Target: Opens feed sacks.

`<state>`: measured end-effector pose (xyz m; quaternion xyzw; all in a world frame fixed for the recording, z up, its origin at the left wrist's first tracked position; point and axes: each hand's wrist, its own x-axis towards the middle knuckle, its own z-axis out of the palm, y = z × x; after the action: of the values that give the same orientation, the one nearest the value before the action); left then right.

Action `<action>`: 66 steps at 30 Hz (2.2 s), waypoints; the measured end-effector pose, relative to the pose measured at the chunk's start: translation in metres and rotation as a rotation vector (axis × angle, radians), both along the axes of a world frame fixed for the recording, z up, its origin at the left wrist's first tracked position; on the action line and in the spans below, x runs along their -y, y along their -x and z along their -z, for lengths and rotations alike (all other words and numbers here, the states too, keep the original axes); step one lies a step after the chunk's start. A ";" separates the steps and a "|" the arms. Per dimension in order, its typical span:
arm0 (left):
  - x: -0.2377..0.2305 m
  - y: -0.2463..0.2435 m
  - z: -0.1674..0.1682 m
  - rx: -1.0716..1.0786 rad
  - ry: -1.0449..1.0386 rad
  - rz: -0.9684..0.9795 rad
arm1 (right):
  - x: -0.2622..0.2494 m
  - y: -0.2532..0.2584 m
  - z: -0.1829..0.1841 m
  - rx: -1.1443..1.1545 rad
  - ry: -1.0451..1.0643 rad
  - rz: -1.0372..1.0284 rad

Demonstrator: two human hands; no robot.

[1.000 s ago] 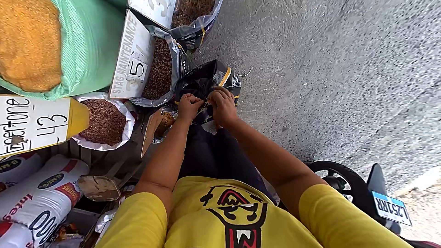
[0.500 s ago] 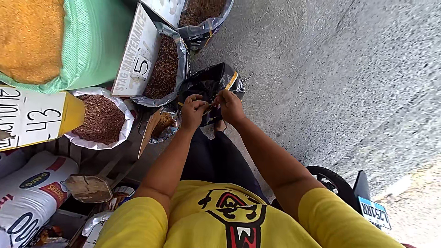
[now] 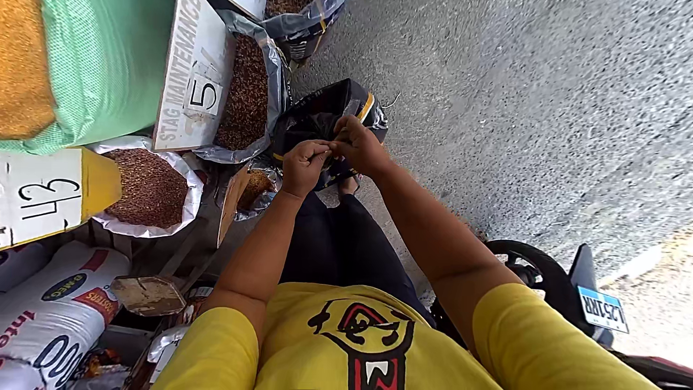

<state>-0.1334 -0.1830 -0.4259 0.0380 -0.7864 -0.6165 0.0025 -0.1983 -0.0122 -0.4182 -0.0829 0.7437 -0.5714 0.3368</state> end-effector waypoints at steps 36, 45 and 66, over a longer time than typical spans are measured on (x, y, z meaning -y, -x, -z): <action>-0.009 -0.001 -0.018 -0.246 0.506 0.095 | -0.006 -0.013 -0.033 -0.238 -0.337 -0.086; 0.005 0.014 -0.033 0.361 0.075 0.227 | -0.014 -0.029 -0.007 -0.122 -0.162 0.110; -0.022 -0.013 -0.032 0.061 0.554 0.108 | -0.014 -0.032 -0.019 -0.077 -0.182 0.107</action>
<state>-0.1202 -0.1610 -0.3943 0.0125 -0.9256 -0.3757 -0.0438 -0.1667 0.0016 -0.3990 -0.0341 0.8083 -0.5152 0.2830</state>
